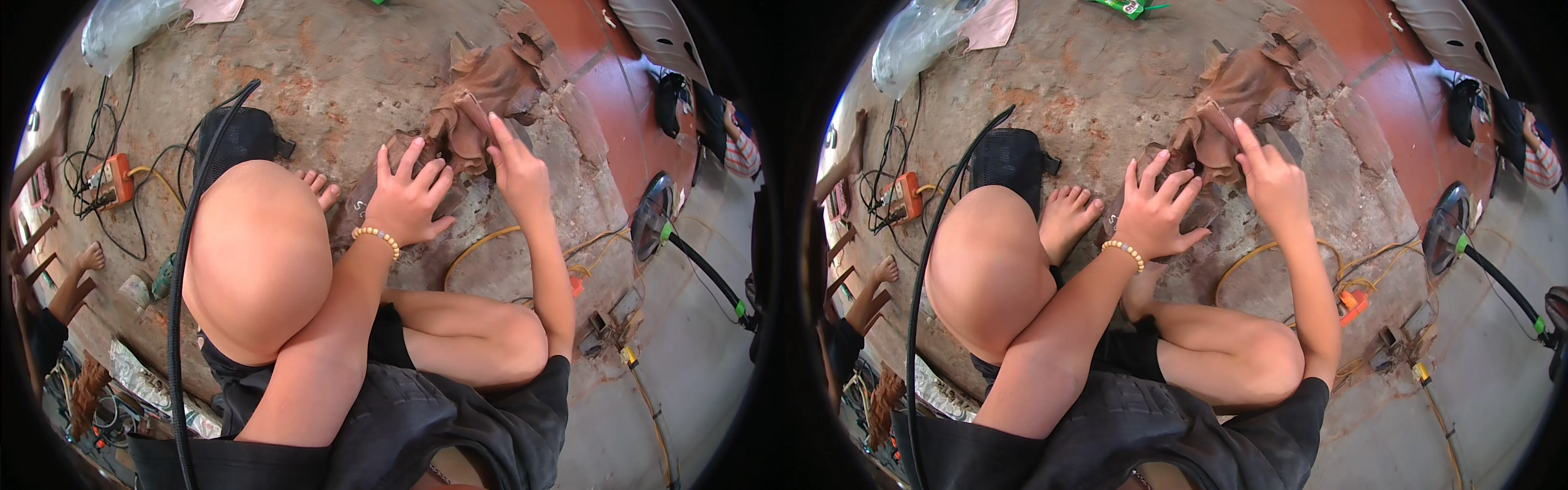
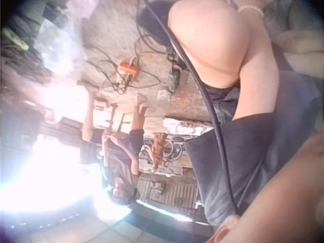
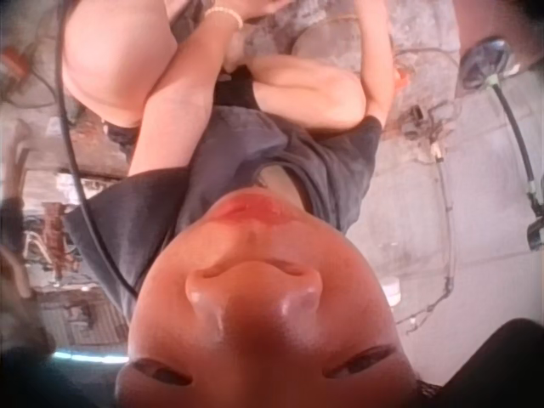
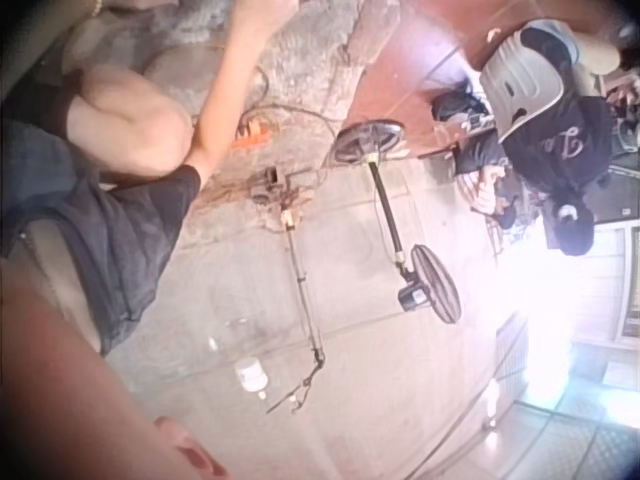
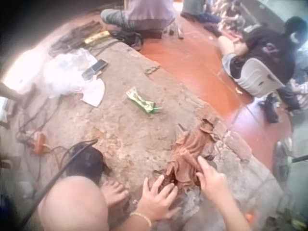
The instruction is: The person sits on the floor and carves a piece of wood using a small knife. They hold the wood with one hand and carefully shape it with the knife, occasionally turning the wood to work on different sides.
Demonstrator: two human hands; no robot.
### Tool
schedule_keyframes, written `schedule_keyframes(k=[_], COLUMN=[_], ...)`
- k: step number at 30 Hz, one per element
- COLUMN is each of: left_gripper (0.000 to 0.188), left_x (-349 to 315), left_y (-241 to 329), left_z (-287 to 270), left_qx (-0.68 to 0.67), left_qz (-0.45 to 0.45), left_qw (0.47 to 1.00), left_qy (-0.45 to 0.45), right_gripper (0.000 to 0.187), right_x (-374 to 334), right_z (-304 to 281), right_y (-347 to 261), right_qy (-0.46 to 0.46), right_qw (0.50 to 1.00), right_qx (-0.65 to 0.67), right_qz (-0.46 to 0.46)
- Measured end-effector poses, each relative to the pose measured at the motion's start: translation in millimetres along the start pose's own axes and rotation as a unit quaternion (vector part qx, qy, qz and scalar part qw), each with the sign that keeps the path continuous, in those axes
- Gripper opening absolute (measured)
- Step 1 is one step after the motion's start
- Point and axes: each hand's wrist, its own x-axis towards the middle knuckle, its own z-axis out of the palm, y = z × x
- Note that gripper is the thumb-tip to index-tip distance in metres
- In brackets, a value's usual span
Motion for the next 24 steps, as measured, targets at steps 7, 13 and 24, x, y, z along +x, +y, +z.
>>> schedule_keyframes(k=[7, 13, 24], left_gripper=[0.057, 0.057, 0.056], left_x=[-2, -2, -3], left_y=[4, 1, 4], left_z=[-2, -1, -2], left_qx=[0.018, 0.017, 0.016], left_qz=[-0.005, -0.004, -0.005], left_qw=[1.000, 1.000, 1.000], left_qy=[0.010, 0.016, 0.013], right_gripper=[0.051, 0.053, 0.054], right_x=[6, 26, 17], right_z=[3, -20, -13], right_y=[7, 22, 12], right_qy=[0.072, 0.031, 0.024], right_qw=[0.991, 0.979, 0.990], right_qx=[-0.100, -0.193, -0.128], right_qz=[0.050, 0.056, 0.056])
